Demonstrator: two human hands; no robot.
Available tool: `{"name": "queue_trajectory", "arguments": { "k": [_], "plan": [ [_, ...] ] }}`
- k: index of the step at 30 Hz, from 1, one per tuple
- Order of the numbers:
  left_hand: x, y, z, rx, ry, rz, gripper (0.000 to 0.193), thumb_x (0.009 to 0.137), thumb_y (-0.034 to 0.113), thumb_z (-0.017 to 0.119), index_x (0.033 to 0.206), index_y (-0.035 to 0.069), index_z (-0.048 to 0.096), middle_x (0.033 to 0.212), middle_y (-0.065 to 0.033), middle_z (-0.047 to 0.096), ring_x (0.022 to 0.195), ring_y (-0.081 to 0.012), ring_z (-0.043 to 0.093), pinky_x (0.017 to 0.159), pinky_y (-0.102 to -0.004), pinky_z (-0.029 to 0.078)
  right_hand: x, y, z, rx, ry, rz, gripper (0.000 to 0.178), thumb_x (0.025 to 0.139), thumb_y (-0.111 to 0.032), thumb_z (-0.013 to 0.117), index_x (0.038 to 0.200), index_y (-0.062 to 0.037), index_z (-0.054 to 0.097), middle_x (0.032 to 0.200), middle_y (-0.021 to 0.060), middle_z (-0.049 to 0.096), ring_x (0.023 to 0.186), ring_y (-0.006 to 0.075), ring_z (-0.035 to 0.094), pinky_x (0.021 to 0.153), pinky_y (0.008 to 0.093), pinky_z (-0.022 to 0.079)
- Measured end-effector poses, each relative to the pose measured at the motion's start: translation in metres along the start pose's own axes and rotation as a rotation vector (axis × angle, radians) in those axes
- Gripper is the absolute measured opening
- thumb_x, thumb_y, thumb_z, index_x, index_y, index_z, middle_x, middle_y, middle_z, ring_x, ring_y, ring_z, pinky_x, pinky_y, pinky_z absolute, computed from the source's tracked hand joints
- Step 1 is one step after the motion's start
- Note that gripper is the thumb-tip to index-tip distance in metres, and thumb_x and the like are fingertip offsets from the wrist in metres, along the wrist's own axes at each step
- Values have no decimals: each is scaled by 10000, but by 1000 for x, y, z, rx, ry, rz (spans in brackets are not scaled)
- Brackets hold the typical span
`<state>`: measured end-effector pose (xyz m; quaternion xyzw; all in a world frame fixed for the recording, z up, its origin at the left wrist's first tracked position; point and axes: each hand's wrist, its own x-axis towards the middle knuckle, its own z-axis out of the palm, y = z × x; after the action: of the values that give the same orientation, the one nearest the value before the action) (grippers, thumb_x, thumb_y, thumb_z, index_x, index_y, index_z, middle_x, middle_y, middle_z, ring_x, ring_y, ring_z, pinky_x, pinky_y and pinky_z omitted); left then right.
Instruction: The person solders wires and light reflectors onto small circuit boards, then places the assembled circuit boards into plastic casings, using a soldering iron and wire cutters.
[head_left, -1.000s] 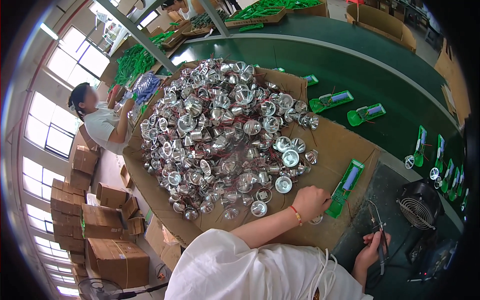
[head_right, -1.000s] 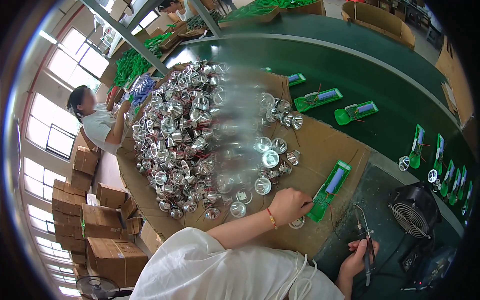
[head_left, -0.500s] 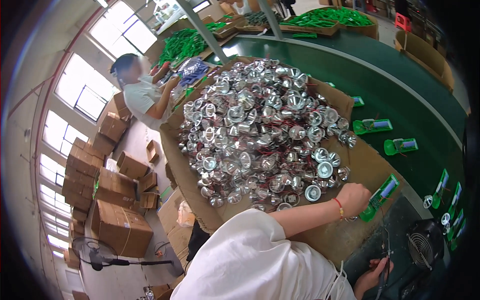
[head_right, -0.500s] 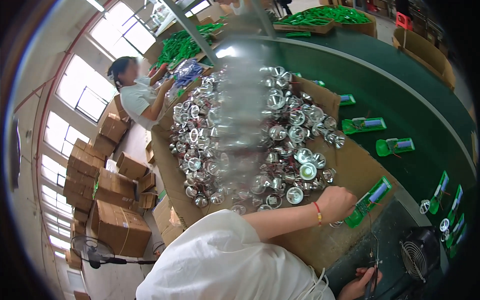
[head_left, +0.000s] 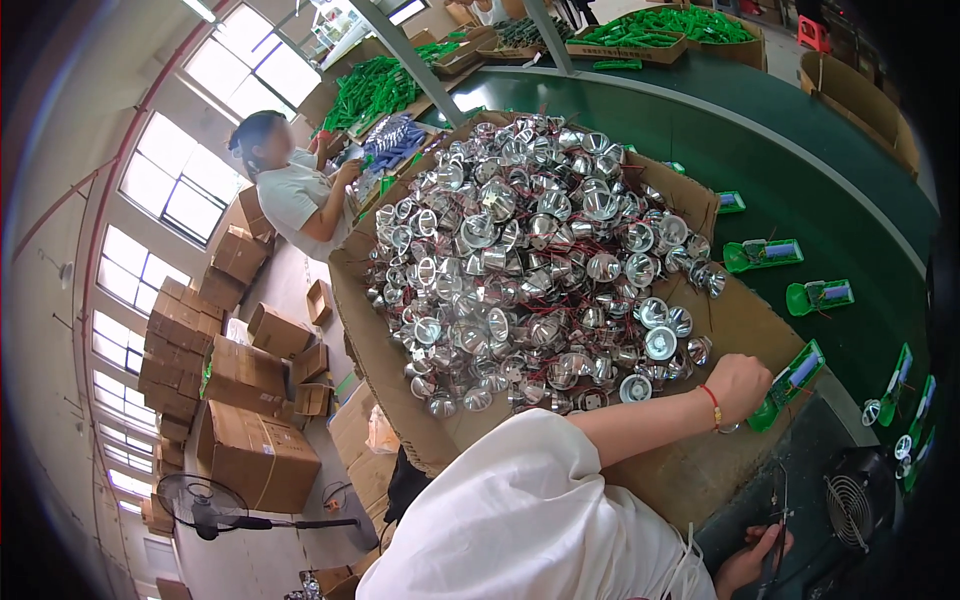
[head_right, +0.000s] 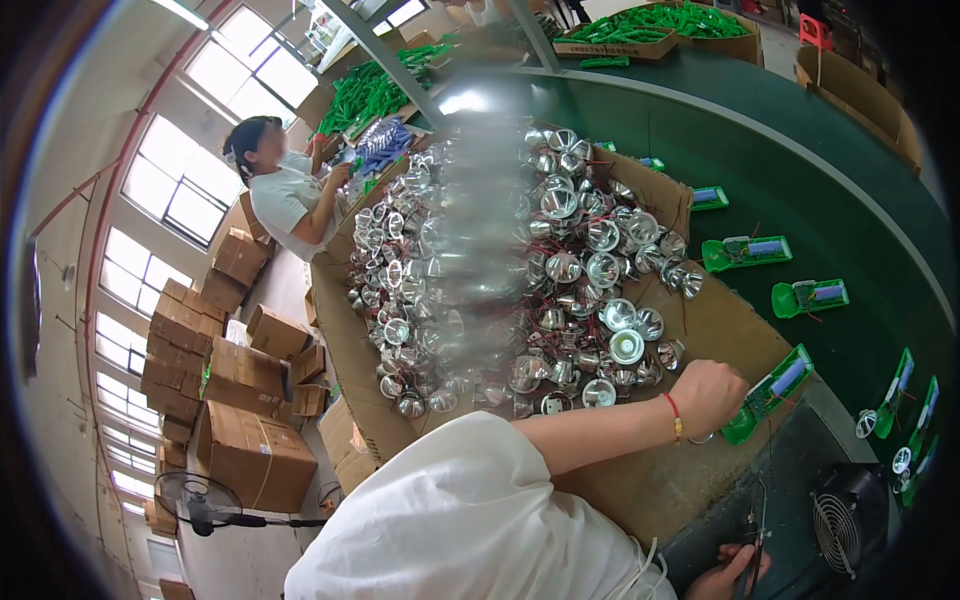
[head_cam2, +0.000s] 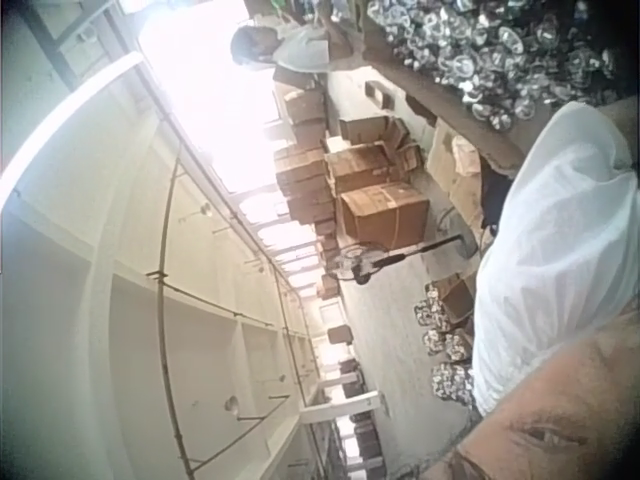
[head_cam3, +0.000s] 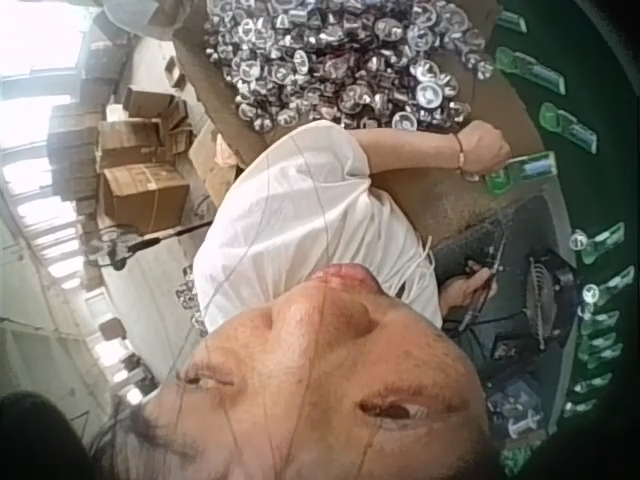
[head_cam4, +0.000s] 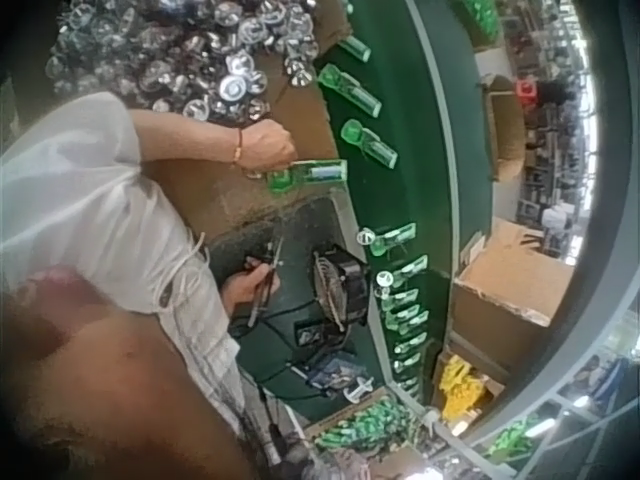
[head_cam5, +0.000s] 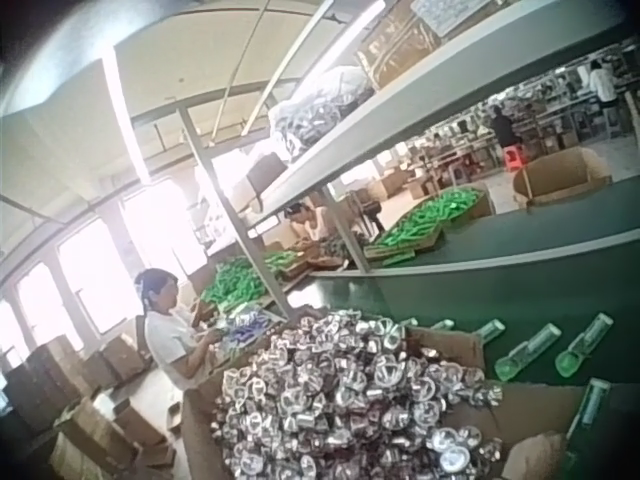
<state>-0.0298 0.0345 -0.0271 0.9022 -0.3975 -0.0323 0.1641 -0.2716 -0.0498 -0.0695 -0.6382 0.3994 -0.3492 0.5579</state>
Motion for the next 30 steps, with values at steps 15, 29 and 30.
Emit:
{"name": "queue_trajectory", "arguments": {
  "k": [15,29,30],
  "plan": [
    [81,30,12,122,-6,217,63,656,115,584,645,99,644,671,-95,627,662,-236,629,555,-326,479,-3,3,-3,-40,-90,16,233,884,-255,478,902,-24,450,652,51,482,614,127,459,604,260,359],
    [189,70,70,161,-33,269,139,757,156,541,745,137,679,752,-51,654,730,-210,640,577,-298,483,-3,9,-8,-143,-73,65,229,854,-245,480,867,-18,455,638,65,500,591,140,471,585,264,376],
    [193,74,73,158,-44,269,146,766,169,537,762,137,679,774,-50,656,735,-212,641,584,-298,483,-4,11,-7,-68,-23,84,236,847,-251,490,875,-19,456,629,65,500,574,140,474,573,260,381]
  ]
}}
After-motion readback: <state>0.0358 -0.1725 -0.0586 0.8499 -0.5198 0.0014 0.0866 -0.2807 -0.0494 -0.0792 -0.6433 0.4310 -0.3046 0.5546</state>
